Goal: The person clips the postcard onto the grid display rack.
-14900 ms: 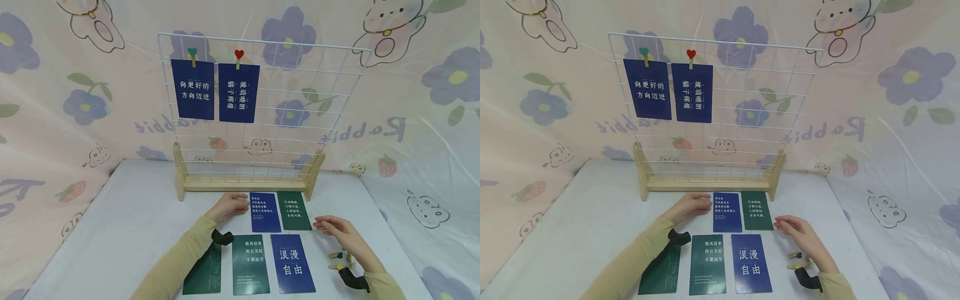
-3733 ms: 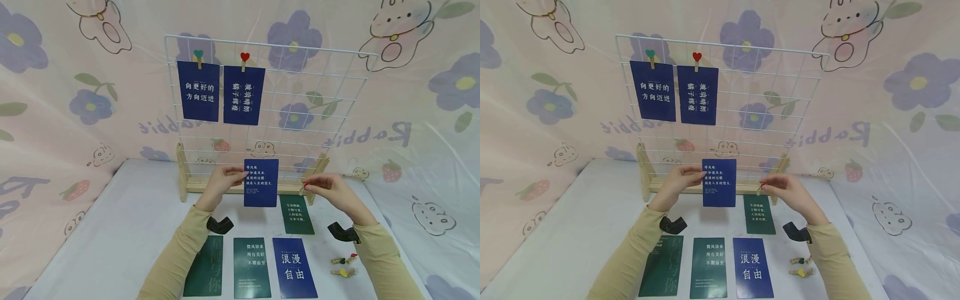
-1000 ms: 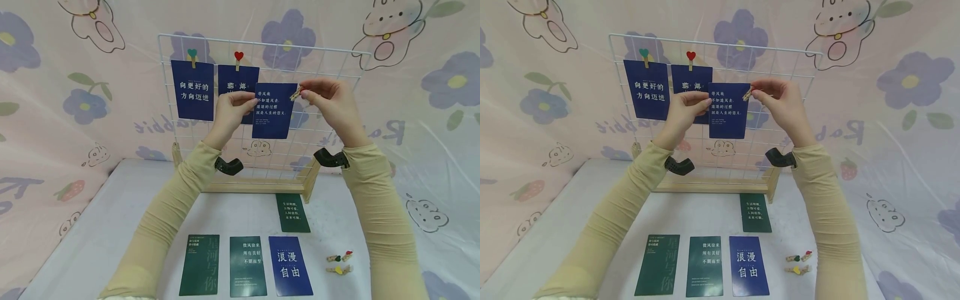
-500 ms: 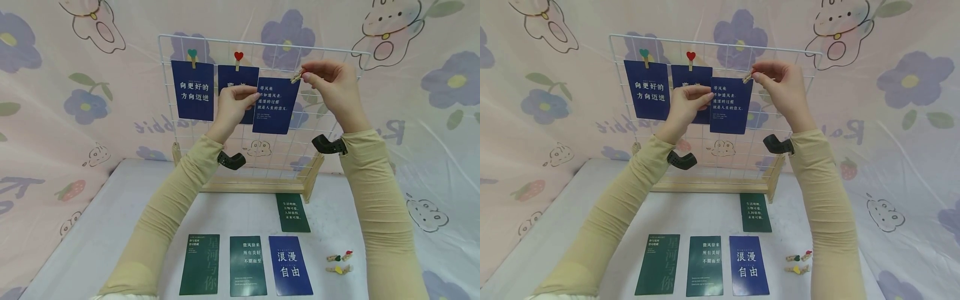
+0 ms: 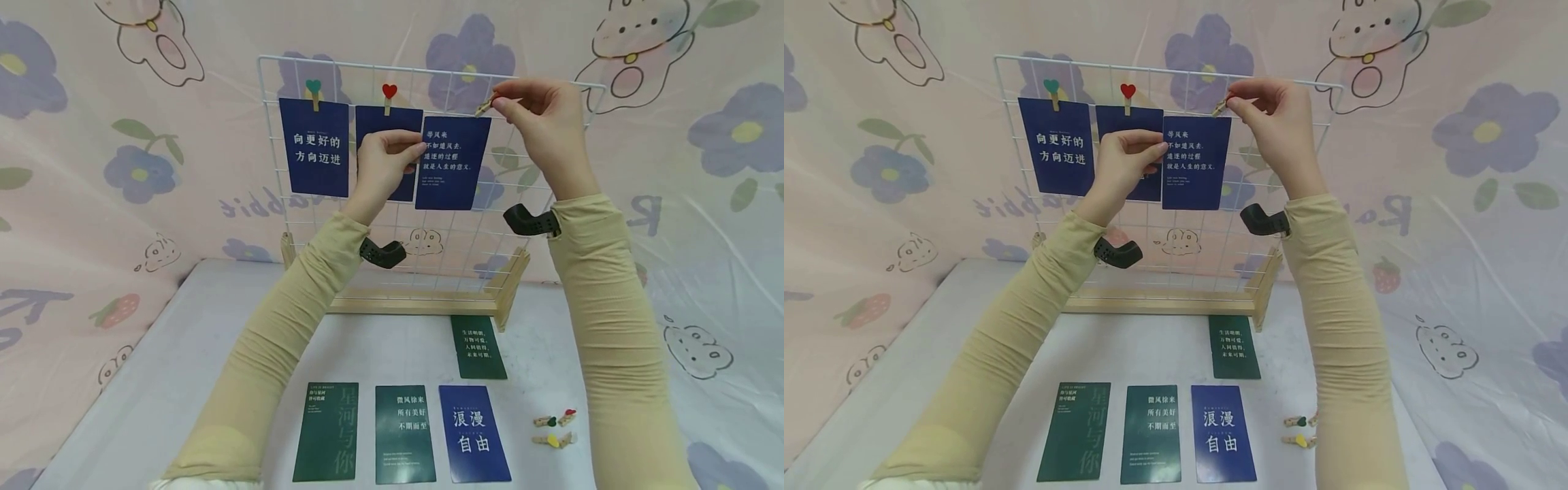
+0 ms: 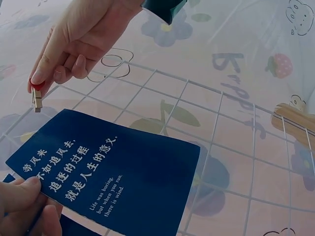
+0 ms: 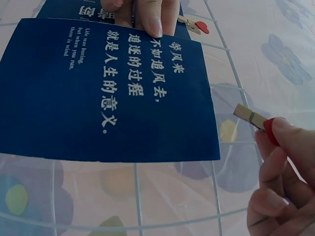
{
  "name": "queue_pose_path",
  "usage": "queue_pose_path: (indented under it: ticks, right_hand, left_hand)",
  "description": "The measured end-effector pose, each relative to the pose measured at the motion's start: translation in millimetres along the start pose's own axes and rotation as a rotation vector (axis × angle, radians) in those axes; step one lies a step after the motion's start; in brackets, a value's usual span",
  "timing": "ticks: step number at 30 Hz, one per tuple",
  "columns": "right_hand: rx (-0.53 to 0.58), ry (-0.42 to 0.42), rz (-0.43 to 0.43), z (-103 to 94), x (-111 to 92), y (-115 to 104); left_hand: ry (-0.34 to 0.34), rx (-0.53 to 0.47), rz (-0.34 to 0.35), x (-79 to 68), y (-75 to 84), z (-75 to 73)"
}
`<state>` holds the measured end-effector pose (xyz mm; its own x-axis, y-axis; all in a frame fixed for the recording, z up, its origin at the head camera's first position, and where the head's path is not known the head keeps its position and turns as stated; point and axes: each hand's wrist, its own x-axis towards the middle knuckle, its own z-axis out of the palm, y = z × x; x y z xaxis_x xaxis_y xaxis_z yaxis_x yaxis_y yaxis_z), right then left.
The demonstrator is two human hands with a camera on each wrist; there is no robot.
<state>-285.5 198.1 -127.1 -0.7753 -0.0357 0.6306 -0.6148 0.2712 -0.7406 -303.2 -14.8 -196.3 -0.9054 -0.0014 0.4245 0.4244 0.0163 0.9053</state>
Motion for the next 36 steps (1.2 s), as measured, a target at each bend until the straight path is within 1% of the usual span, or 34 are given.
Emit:
queue_pose_path:
  ticks: [4,12,22,30,36]
  right_hand:
    - [-0.013,0.008,-0.008,1.5,3,1]
    - [-0.051,0.007,-0.02,9.0,6,1]
    - [-0.179,0.045,-0.057,10.4,13,15]
    - [-0.197,0.077,-0.088,11.2,16,17]
    - [-0.241,0.085,-0.112,14.7,17,16]
  left_hand:
    - [-0.002,-0.006,0.002,0.5,1.3,1.7]
    - [0.022,0.008,0.021,2.4,0.7,5.5]
    - [0.063,0.068,0.042,-0.2,1.7,9.8]
    - [0.078,0.074,0.047,1.1,0.3,9.7]
    - [0.081,0.081,0.05,0.9,2.0,10.8]
